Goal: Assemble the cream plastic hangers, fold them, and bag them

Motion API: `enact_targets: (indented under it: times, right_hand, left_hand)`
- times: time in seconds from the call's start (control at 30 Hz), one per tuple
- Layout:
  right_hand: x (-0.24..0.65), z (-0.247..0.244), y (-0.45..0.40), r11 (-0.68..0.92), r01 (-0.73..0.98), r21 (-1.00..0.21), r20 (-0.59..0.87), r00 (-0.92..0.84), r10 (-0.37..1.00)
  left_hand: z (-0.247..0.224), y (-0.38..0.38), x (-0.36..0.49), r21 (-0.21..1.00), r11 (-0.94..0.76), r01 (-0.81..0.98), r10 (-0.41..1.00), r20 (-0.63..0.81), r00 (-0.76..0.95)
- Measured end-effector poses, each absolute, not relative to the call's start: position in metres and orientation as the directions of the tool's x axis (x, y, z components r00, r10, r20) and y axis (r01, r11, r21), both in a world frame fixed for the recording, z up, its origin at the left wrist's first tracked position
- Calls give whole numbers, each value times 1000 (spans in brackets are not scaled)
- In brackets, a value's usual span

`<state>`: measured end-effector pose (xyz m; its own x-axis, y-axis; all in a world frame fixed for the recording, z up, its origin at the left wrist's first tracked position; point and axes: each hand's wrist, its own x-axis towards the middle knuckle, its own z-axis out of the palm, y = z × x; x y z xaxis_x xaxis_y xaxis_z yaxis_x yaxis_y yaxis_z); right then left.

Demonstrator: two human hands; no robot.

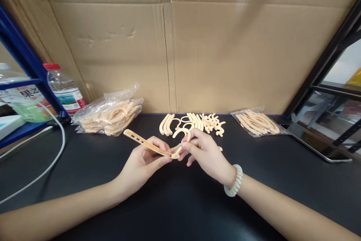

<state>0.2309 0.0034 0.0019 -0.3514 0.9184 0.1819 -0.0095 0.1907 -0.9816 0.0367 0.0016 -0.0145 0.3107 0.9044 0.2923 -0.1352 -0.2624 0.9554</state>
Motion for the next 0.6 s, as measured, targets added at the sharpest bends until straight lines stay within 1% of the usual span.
enact_targets:
  times: [0.13, 0.3, 0.6]
  right_hand:
    - [228, 2, 0, 179, 12, -984, 164, -345, 924]
    - [225, 2, -2, 167, 8, -986, 156, -319, 935]
    - [223, -1, -4, 183, 49, -982, 165, -251, 954]
  left_hand:
    - [-15, -1, 35, 964, -231, -131, 905, 262, 335]
    - [-14, -1, 34, 959, -282, -37, 907, 279, 316]
    - [-13, -1, 35, 968, -235, -82, 918, 249, 309]
